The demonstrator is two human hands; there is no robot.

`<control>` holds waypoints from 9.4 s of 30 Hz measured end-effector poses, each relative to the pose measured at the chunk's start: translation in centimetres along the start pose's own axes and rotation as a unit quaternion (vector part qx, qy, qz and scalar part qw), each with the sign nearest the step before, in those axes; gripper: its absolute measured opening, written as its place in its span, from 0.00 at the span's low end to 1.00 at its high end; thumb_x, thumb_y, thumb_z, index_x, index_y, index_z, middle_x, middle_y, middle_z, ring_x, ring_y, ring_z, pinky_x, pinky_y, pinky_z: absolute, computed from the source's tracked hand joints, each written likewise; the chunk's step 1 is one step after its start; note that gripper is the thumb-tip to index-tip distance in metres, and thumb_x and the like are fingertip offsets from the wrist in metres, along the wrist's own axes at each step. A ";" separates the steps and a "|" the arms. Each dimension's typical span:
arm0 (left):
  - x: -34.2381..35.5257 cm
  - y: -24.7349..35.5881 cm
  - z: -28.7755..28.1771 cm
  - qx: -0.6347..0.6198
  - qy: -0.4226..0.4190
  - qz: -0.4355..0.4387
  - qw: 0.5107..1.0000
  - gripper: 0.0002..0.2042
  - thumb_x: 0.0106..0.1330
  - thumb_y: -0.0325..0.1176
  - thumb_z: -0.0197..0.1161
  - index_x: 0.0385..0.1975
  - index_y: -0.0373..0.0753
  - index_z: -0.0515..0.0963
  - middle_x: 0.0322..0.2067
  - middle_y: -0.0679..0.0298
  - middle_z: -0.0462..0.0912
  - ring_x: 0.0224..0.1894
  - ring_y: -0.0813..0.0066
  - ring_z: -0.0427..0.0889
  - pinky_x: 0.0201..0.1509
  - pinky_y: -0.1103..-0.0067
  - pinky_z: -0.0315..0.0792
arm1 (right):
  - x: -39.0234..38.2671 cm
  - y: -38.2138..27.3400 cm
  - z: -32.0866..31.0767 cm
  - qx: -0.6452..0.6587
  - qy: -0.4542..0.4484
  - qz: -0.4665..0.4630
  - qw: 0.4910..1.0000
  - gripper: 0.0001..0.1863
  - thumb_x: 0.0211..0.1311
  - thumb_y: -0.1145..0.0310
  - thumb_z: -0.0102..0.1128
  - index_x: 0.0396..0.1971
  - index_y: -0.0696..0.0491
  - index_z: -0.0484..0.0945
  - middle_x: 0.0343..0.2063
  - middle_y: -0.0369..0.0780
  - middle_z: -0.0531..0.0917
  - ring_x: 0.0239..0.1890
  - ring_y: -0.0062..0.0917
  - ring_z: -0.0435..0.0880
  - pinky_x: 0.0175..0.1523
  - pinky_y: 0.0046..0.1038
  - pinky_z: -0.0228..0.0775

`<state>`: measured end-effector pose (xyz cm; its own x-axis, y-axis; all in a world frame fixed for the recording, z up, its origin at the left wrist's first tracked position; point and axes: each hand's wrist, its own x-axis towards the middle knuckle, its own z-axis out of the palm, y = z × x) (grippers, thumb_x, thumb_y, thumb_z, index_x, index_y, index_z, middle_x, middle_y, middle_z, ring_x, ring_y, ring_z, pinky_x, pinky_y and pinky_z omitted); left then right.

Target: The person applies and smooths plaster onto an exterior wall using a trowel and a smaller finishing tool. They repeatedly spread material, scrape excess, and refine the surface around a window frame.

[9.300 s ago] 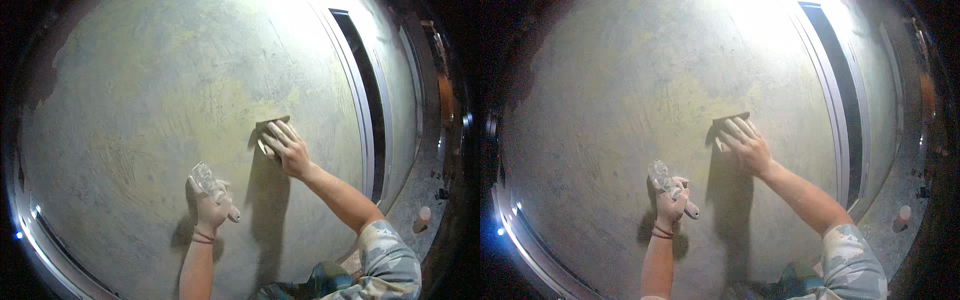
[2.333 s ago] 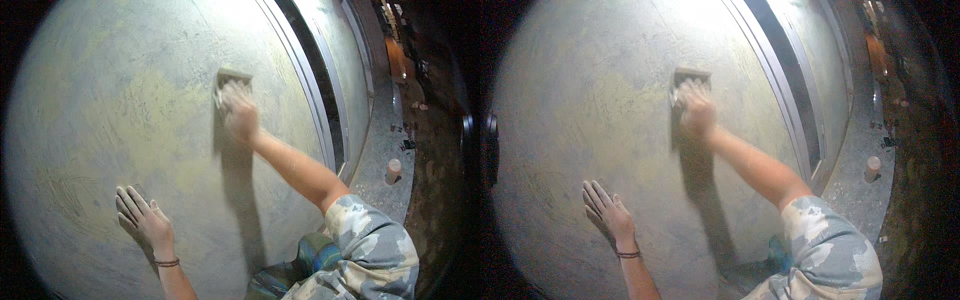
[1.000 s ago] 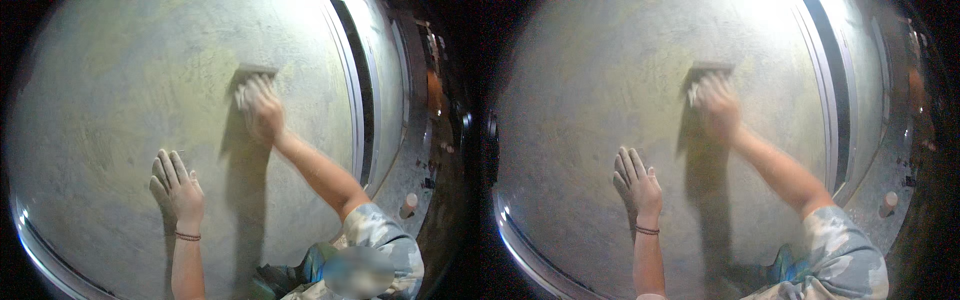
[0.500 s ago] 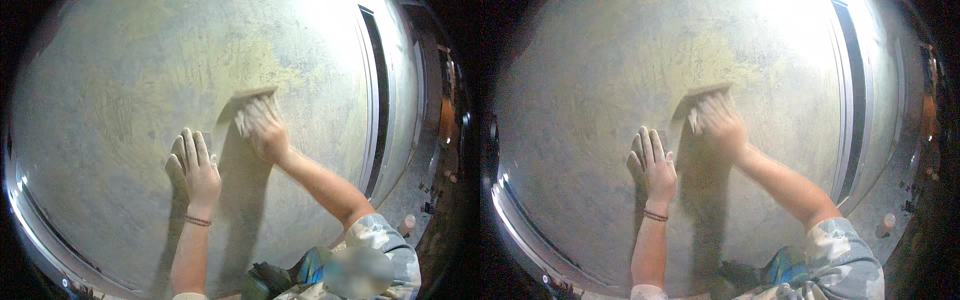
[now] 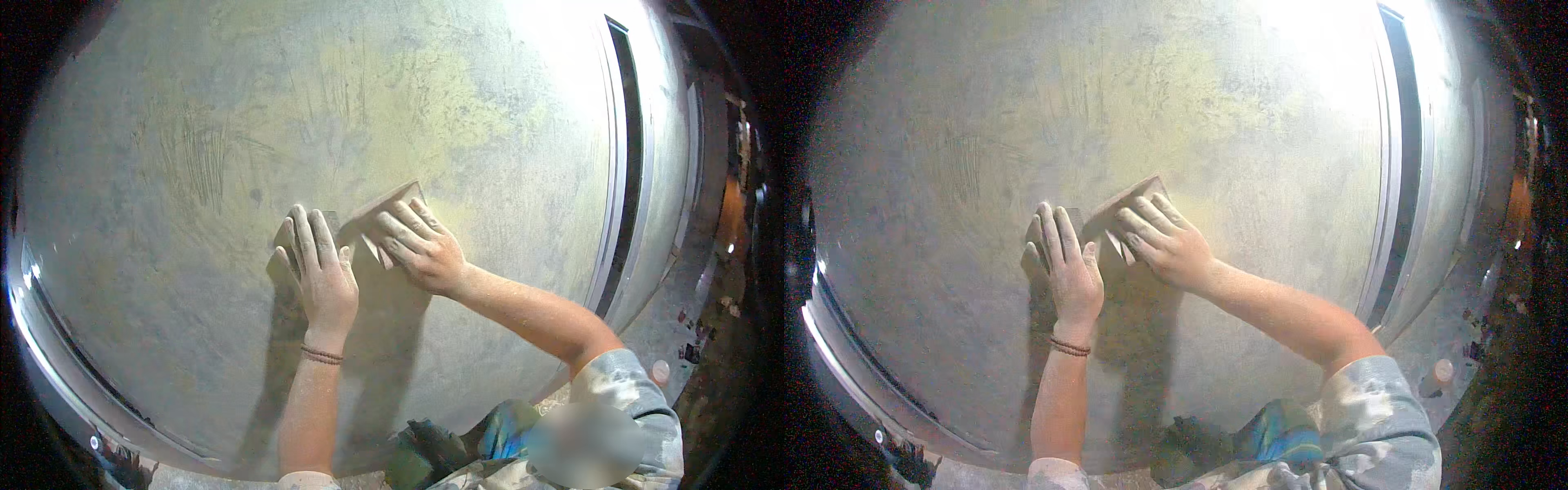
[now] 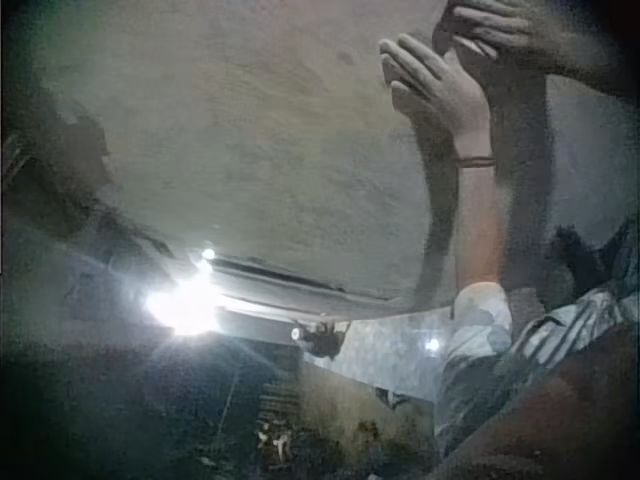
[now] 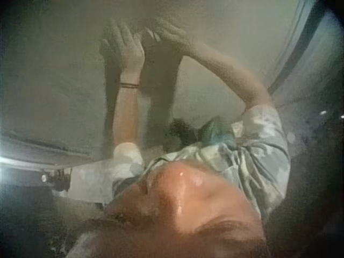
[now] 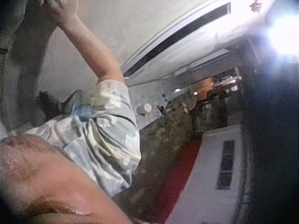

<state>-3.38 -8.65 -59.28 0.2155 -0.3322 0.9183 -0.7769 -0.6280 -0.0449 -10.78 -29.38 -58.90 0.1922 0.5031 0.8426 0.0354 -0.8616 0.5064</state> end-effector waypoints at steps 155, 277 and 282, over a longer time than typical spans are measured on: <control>-0.7 -2.3 1.2 0.072 0.007 0.003 0.997 0.33 0.76 0.35 0.47 0.76 0.32 0.43 0.78 0.50 0.38 0.80 0.53 0.35 0.79 0.51 0.36 | -6.6 0.2 -0.5 -0.044 0.110 0.313 0.942 0.17 0.63 0.70 0.57 0.49 0.61 0.80 0.57 0.54 0.80 0.64 0.51 0.75 0.73 0.51 0.59; -0.3 -1.4 0.2 0.074 0.000 0.001 0.997 0.32 0.76 0.33 0.47 0.75 0.28 0.45 0.78 0.48 0.38 0.80 0.53 0.37 0.80 0.54 0.38 | -4.6 16.4 -7.6 -0.078 0.102 0.444 0.887 0.17 0.68 0.71 0.51 0.52 0.59 0.80 0.56 0.51 0.81 0.66 0.46 0.73 0.71 0.43 0.64; -0.4 -1.4 0.0 0.079 -0.007 -0.004 0.997 0.33 0.76 0.34 0.47 0.75 0.28 0.44 0.78 0.47 0.38 0.80 0.53 0.36 0.80 0.54 0.37 | -5.2 5.9 -2.6 -0.137 0.010 0.057 0.989 0.16 0.66 0.66 0.61 0.51 0.53 0.83 0.61 0.40 0.80 0.69 0.40 0.71 0.74 0.46 0.60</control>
<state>-2.37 -7.63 -59.61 0.2297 -0.3360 0.9134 -0.6727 -0.7331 -0.1005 -14.15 -36.84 -59.80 0.1607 0.4080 0.8987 -0.2523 -0.8633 0.4371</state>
